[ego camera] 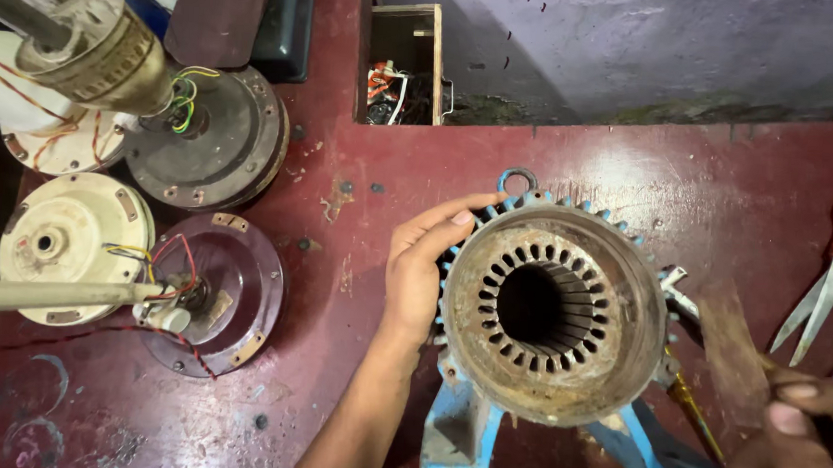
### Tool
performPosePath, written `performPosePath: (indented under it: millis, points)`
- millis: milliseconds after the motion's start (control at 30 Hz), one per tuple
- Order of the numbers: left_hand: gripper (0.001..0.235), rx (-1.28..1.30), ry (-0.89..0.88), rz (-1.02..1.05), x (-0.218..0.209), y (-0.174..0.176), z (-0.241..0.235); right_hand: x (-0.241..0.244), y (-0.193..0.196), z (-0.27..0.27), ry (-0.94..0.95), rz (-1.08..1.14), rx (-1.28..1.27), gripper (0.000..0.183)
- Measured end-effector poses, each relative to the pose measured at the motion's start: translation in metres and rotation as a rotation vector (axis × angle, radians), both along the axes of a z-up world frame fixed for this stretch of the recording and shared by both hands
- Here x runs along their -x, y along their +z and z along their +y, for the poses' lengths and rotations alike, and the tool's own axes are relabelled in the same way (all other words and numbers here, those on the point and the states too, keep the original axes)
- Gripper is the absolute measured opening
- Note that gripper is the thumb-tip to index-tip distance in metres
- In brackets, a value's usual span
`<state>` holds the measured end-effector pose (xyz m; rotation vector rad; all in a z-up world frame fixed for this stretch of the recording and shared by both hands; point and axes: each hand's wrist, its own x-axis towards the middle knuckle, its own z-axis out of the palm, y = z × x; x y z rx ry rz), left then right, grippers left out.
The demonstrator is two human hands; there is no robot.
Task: The person cleans the interior slots of a blue electric motor stator with a small green abrasive pad. They then rotate the motor and use a yellow-handled screwdriver to scrape debris from the exterior cooling fins.
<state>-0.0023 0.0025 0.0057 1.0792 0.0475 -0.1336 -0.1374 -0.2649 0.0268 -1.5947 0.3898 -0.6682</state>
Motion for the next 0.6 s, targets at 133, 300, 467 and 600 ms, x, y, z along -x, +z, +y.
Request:
performPosePath:
  millis: [133, 300, 467, 600]
  points:
    - [0.034, -0.040, 0.024, -0.017, -0.001, 0.002, 0.000, -0.001, 0.005, -0.001, -0.006, 0.058, -0.001, 0.027]
    - [0.033, -0.050, 0.022, -0.032, -0.003, -0.006, 0.000, 0.003, 0.014, 0.001, 0.017, 0.020, -0.004, 0.028]
    - [0.032, -0.083, 0.048, -0.094, -0.005, -0.012, 0.000, -0.004, 0.006, 0.010, 0.126, -0.320, -0.040, 0.024]
    - [0.031, -0.043, 0.066, -0.074, 0.001, -0.006, -0.003, -0.012, 0.003, -0.010, 0.090, -0.363, -0.240, 0.024]
